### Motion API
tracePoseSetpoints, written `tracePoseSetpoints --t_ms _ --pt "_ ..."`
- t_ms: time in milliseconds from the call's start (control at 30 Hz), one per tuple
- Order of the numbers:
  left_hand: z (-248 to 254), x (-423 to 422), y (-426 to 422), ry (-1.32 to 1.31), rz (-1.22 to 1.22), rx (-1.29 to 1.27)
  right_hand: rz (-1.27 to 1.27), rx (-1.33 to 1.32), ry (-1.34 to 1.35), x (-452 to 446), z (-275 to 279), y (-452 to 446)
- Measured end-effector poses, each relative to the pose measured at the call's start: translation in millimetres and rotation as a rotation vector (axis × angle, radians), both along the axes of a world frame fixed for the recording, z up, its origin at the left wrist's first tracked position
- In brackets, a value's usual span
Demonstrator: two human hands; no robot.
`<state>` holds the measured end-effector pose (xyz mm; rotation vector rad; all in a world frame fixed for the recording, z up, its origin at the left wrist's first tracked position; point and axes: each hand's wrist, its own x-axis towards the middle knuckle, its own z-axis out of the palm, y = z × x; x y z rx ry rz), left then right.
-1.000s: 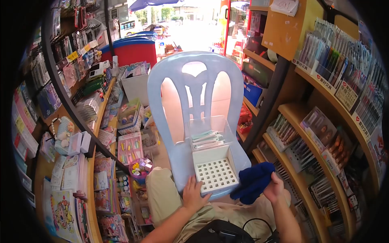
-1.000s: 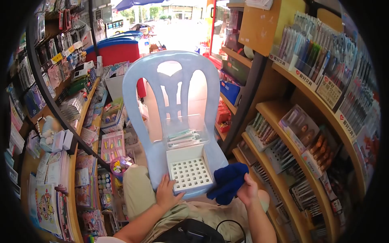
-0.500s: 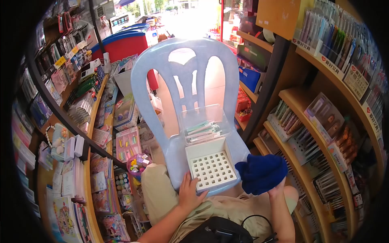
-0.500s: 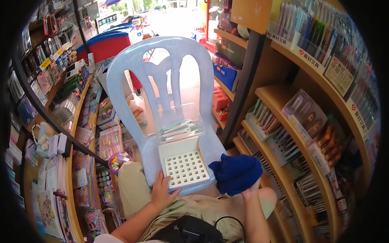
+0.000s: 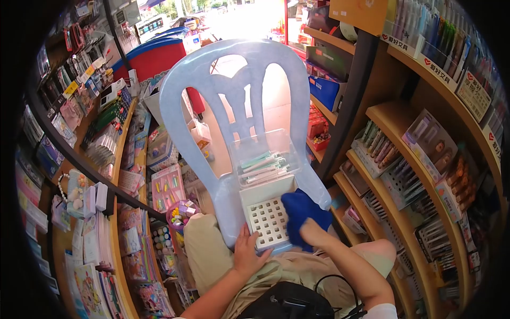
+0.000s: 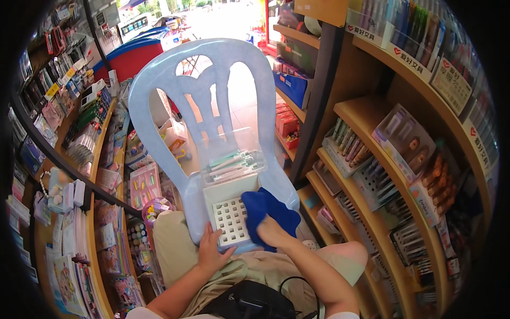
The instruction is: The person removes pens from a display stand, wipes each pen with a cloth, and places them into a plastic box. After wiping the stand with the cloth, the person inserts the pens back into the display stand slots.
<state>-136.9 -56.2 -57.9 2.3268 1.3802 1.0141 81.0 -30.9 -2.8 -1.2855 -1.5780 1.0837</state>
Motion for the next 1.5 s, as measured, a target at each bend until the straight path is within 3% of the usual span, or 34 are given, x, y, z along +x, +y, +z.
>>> tracePoseSetpoints --t_ms 67,133,333,400,600,667,733,800,900,1033,1267,1500 --pt "-0.4 -0.9 0.8 0.005 -0.005 0.007 0.136 -0.045 -0.408 -14.7 -4.9 20.6" --pt "-2.9 -1.1 0.6 0.001 -0.004 0.005 0.086 0.116 -0.905 -37.8 -29.5 27.7" --pt "-22.2 1.5 1.7 -0.213 0.030 -0.036 0.456 0.126 -0.906 -58.9 -16.2 29.9" --pt "-28.9 3.1 0.7 -0.352 0.058 -0.102 0.447 0.242 -0.817 -59.7 -28.0 19.2" --pt "-10.5 2.1 -1.9 -0.228 0.046 -0.077 0.677 0.172 -0.503 -16.9 -15.7 -22.5" --pt "-7.4 3.0 -3.6 -0.218 0.058 -0.083 0.687 -0.155 0.073 2.6 -14.2 -32.9" --pt "-10.1 2.1 -2.6 -0.205 0.042 -0.057 0.098 -0.413 0.373 18.5 8.7 -54.3" --pt "-9.9 2.3 -2.4 -0.193 0.042 -0.051 -0.063 -0.607 0.797 43.3 3.0 -65.1" --pt "-13.1 1.9 -1.8 -0.179 0.031 -0.041 -0.194 -0.629 1.090 69.8 9.1 -65.6" --pt "-10.8 2.1 -2.9 -0.173 0.020 -0.058 -0.098 -0.492 1.476 96.1 -2.0 -61.7" --pt "-22.5 0.6 0.6 -0.432 0.011 -0.212 -0.141 -0.379 1.504 102.1 0.5 -57.6" --pt "-13.7 -4.3 4.7 -0.477 0.067 -0.243 -0.218 -0.430 1.514 106.5 -7.9 -56.5"
